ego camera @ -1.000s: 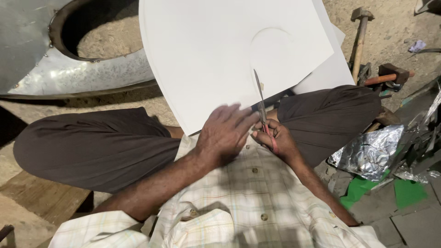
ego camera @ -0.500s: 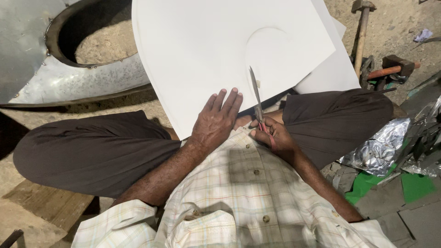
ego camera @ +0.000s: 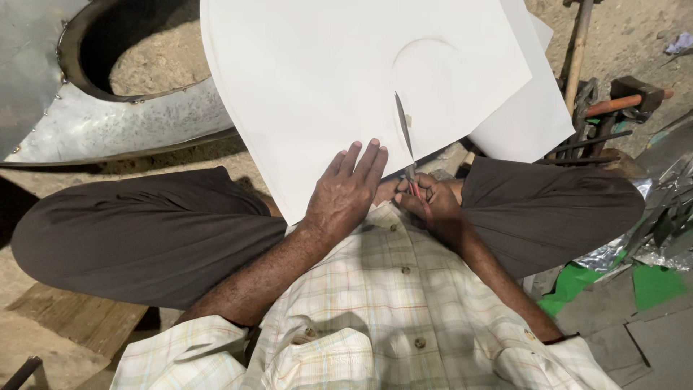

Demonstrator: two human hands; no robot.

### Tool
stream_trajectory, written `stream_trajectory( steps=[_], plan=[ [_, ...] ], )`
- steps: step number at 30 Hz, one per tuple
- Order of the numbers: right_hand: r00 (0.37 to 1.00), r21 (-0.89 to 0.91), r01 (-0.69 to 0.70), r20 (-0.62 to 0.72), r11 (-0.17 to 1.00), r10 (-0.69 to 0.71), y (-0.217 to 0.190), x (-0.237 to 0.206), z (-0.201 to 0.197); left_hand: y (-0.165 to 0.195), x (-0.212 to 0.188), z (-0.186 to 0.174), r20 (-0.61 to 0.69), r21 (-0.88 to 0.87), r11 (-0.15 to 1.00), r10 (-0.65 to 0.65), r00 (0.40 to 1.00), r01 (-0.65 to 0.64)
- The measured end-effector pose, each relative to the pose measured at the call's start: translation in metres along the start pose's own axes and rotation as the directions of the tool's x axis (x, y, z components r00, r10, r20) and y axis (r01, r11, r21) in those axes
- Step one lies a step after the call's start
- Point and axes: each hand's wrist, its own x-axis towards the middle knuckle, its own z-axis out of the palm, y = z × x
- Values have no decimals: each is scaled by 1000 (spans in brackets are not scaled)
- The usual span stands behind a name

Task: The person places a large white sheet of paper over a curved metal object and smooths it down. Then, using shears, the person cuts the paper along a curved line to create a template.

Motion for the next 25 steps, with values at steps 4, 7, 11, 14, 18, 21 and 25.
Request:
stream_trajectory(
  steps=[4, 7, 11, 14, 18, 21, 25],
  plan=[
    [999, -65, 29, -13, 997, -30, 4, 2, -1, 1, 1, -2, 20, 11, 1000, -9, 1000, 9],
    [995, -50, 94, 14, 994, -94, 6, 8, -2, 3, 3, -2, -11, -76, 996, -45, 999, 45],
    [999, -32, 23, 30, 999, -22, 1, 10, -2, 3, 4, -2, -13, -98, 993, -69, 998, 68],
    [999, -8, 21, 49, 1000, -20, -6, 11, -2, 5, 2, -4, 1, -72, 995, -67, 998, 67],
    [998, -37, 47, 38, 998, -45, -10, 12, -3, 9, 1, -6, 14, -150, 986, -69, 998, 70],
    [999, -20, 26, 22, 999, -26, -9, 12, -3, 10, 0, -6, 25, -136, 988, -75, 997, 77],
    [1000, -12, -3, 4, 1000, 3, -7, 16, -2, 8, -2, -6, 46, -116, 990, -73, 996, 78]
  ],
)
